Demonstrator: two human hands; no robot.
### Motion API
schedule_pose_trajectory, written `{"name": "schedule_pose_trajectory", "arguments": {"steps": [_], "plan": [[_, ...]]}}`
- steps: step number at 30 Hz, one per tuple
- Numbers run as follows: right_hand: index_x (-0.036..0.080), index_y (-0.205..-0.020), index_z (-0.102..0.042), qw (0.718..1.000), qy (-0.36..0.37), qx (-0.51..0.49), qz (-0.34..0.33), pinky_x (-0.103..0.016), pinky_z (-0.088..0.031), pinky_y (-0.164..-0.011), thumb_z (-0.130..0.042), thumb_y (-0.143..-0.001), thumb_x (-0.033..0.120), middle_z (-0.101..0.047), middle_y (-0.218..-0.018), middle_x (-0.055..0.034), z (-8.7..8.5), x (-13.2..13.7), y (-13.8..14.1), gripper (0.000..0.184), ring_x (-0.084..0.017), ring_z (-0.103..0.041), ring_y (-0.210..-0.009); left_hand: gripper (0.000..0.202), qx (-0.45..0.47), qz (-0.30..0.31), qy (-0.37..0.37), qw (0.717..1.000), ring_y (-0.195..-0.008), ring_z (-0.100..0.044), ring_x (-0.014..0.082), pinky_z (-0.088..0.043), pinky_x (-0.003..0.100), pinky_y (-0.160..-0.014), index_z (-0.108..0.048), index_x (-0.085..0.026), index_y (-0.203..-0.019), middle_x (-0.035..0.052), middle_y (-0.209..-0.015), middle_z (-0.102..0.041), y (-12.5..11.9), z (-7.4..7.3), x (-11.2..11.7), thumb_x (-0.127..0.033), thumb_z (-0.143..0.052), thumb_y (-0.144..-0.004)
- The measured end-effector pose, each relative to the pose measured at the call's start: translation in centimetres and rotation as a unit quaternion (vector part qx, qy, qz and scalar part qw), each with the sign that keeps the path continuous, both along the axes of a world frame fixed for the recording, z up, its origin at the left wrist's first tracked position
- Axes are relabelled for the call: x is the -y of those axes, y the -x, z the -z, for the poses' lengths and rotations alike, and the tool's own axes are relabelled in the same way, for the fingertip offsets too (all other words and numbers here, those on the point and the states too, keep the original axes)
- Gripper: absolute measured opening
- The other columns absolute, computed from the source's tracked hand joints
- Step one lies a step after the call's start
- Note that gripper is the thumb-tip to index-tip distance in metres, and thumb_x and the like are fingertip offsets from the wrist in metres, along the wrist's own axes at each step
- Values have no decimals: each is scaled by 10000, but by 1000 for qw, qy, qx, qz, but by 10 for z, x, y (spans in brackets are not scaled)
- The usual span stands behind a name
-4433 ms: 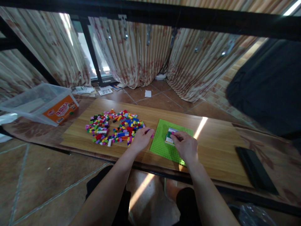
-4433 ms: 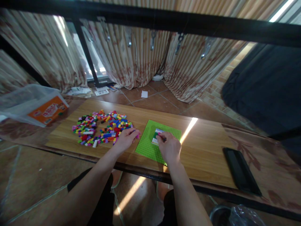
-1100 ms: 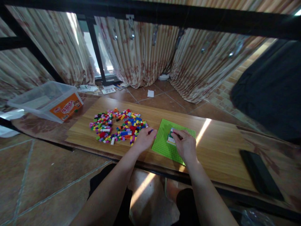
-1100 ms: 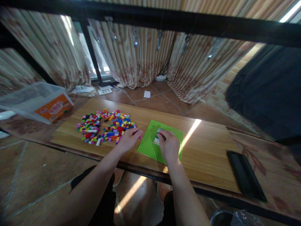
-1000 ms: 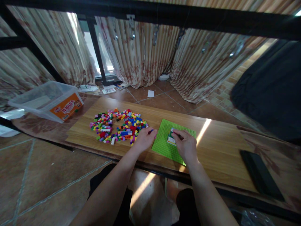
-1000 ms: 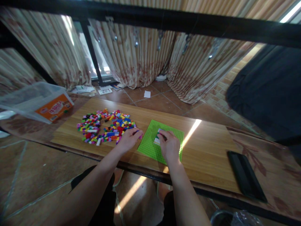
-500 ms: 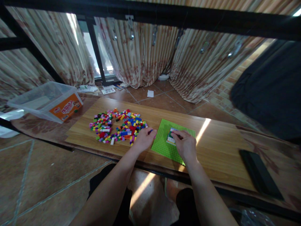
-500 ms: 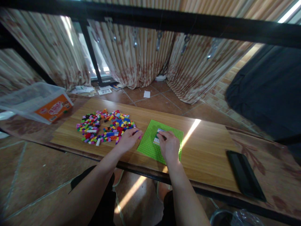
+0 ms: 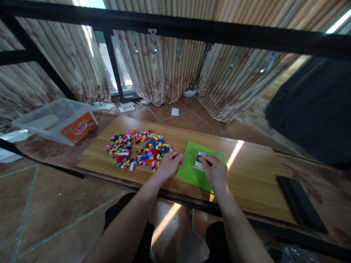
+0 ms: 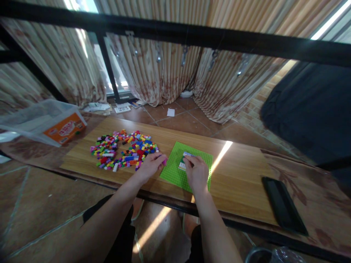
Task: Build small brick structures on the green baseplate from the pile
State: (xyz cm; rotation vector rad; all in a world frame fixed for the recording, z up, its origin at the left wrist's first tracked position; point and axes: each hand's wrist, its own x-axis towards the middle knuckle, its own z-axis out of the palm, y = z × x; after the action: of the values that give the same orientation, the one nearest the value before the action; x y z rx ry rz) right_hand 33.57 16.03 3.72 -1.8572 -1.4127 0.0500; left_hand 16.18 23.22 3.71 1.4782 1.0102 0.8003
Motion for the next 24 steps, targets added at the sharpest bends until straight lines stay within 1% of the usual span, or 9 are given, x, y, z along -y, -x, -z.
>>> {"name": "schedule_pose_trajectory", "arguments": {"steps": [3,6,8,10,13,16,18,20,24], "plan": [[214,-924,-746,999,-35,-10,8,-312,-492,-725,-507,-885,424,-714,-869,-70,-3,2,-1,321,-191,-640,-761,331,25,2,33,999,-485,-407,85,-297,225,-486,-562,-163,-589,-21,-538,-502,-2,-2,2,-391,-485,-816],[203,-936,-728,996,-77,-27,35,-314,-494,-723,-486,-900,408,-715,-875,-75,-7,2,0,320,-193,-642,-772,333,51,0,57,997,-487,-400,79,-287,227,-480,-564,-159,-593,-14,-566,-524,-3,-6,3,-405,-501,-809],[197,-933,-718,994,-97,-46,26,-312,-497,-729,-491,-904,395,-710,-879,-75,-10,2,4,302,-191,-643,-788,327,66,1,73,995,-485,-389,75,-279,228,-476,-564,-157,-604,-12,-581,-536,-3,-9,3,-409,-509,-805],[194,-949,-707,992,-104,-68,-18,-304,-500,-720,-504,-905,373,-698,-879,-68,-12,2,11,274,-180,-636,-783,316,81,8,88,993,-481,-371,69,-263,227,-471,-566,-155,-620,-17,-586,-532,-2,-11,4,-414,-527,-797],[199,-1024,-681,985,-82,-95,-117,-291,-498,-681,-553,-886,357,-670,-889,-52,-14,2,26,246,-158,-606,-740,322,97,21,105,990,-478,-348,63,-237,225,-464,-563,-153,-629,-29,-567,-496,-1,-14,5,-439,-564,-777],[209,-1125,-639,974,-50,-109,-191,-286,-494,-653,-622,-843,360,-646,-956,-49,-16,1,35,320,-141,-569,-708,315,112,33,118,986,-472,-329,62,-223,225,-459,-561,-157,-660,-45,-542,-442,-1,-16,7,-456,-598,-750],[215,-1141,-632,970,-39,-118,-208,-288,-498,-660,-639,-830,360,-632,-1005,-54,-15,0,37,343,-138,-564,-718,313,129,51,127,982,-462,-312,59,-210,224,-453,-556,-158,-674,-53,-527,-408,-1,-16,7,-458,-616,-739],[223,-1106,-651,968,-33,-129,-211,-292,-505,-680,-636,-832,365,-624,-1026,-57,-15,-1,37,309,-142,-569,-742,313,148,70,136,977,-453,-303,54,-194,221,-444,-555,-156,-677,-54,-520,-394,-1,-16,8,-454,-628,-734],[224,-1033,-678,964,-27,-151,-216,-285,-502,-676,-642,-827,376,-625,-1007,-53,-14,-1,35,258,-137,-566,-737,289,166,73,165,969,-460,-323,48,-186,203,-437,-576,-145,-681,-48,-534,-412,-1,-17,9,-419,-668,-696]]}}
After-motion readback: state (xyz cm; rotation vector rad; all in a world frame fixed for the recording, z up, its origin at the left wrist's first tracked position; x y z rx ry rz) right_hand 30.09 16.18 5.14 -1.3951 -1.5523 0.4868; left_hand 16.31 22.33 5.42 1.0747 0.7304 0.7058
